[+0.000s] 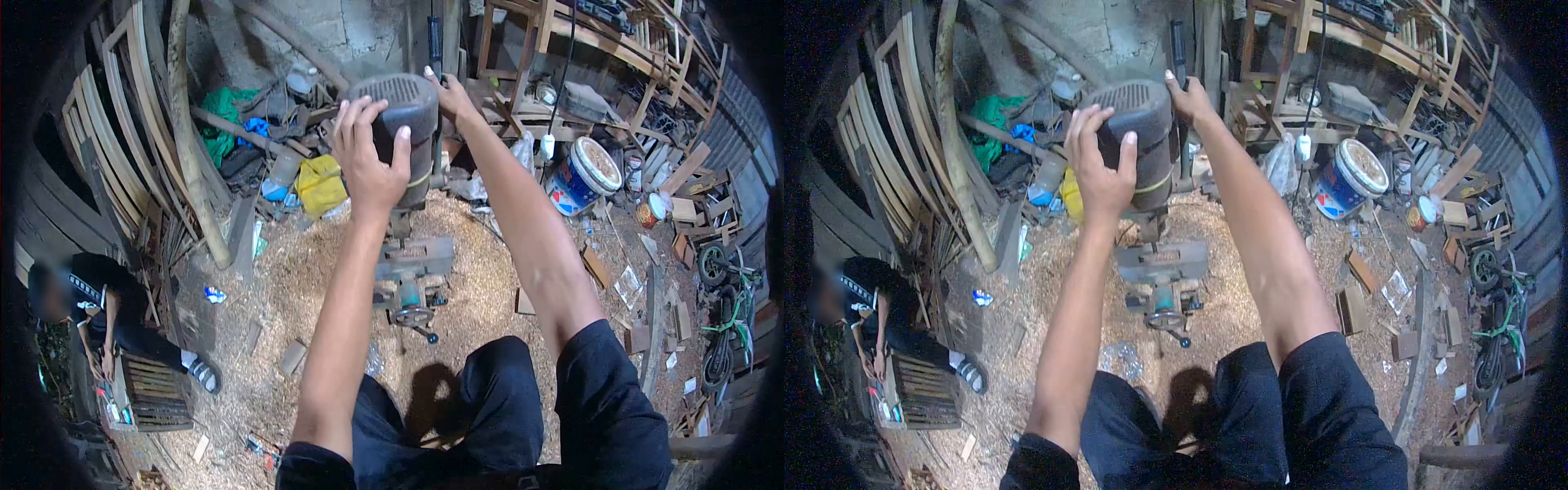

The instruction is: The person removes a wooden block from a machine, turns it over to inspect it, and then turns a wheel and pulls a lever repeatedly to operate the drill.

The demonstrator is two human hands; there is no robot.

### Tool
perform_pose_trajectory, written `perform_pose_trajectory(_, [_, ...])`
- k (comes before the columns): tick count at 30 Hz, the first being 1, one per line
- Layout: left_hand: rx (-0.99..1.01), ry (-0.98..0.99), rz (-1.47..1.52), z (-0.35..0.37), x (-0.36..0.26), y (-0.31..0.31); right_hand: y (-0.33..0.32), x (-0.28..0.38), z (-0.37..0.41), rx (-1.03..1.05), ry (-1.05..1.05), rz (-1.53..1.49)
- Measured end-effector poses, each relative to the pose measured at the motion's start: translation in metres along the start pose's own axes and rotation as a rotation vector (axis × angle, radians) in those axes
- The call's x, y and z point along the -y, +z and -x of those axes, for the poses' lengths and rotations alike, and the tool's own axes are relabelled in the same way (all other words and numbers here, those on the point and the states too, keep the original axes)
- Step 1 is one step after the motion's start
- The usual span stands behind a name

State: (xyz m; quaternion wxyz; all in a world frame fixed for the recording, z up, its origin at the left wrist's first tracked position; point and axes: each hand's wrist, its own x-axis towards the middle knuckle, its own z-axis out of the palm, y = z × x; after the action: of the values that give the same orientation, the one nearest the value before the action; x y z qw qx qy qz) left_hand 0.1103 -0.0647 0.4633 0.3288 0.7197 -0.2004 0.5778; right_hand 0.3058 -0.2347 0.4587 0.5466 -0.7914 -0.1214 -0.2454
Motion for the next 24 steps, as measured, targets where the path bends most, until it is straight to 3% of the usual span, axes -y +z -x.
perform_pose_trajectory(2, [0.001, -0.018, 0.024, 0.002, 0.000, 0.001, -0.003, -0.012, -0.045, -0.006, -0.013, 0.156])
perform_pose_trajectory(3, [0.022, -0.016, 0.027, 0.000, 0.000, -0.001, -0.005, 0.004, -0.057, -0.016, 0.091, 0.168])
perform_pose_trajectory(7, [0.062, -0.026, 0.035, -0.001, 0.002, -0.007, -0.020, 0.101, -0.056, -0.100, 0.010, -0.438])
perform_pose_trajectory(8, [0.062, -0.029, 0.038, -0.001, 0.002, -0.007, -0.023, 0.115, -0.061, -0.150, 0.013, -0.456])
perform_pose_trajectory(11, [0.065, -0.039, 0.031, 0.000, 0.000, -0.007, -0.043, 0.129, -0.068, -0.013, 0.256, -0.538])
perform_pose_trajectory(12, [0.063, -0.042, 0.024, 0.000, -0.001, -0.007, -0.052, 0.131, -0.061, 0.200, 0.286, -0.591])
perform_pose_trajectory(15, [0.066, -0.043, 0.040, 0.001, -0.002, -0.010, -0.057, 0.143, -0.044, 0.196, 0.436, -0.683])
perform_pose_trajectory(16, [0.073, -0.040, 0.042, 0.001, 0.000, -0.011, -0.058, 0.143, -0.042, 0.307, 0.475, -0.779])
perform_pose_trajectory(19, [0.081, -0.043, 0.028, 0.005, 0.000, -0.010, -0.058, 0.130, -0.032, 0.328, 0.301, -0.739])
perform_pose_trajectory(24, [0.118, -0.041, 0.030, 0.010, -0.005, -0.011, -0.060, 0.131, 0.004, 0.277, 0.204, -0.693])
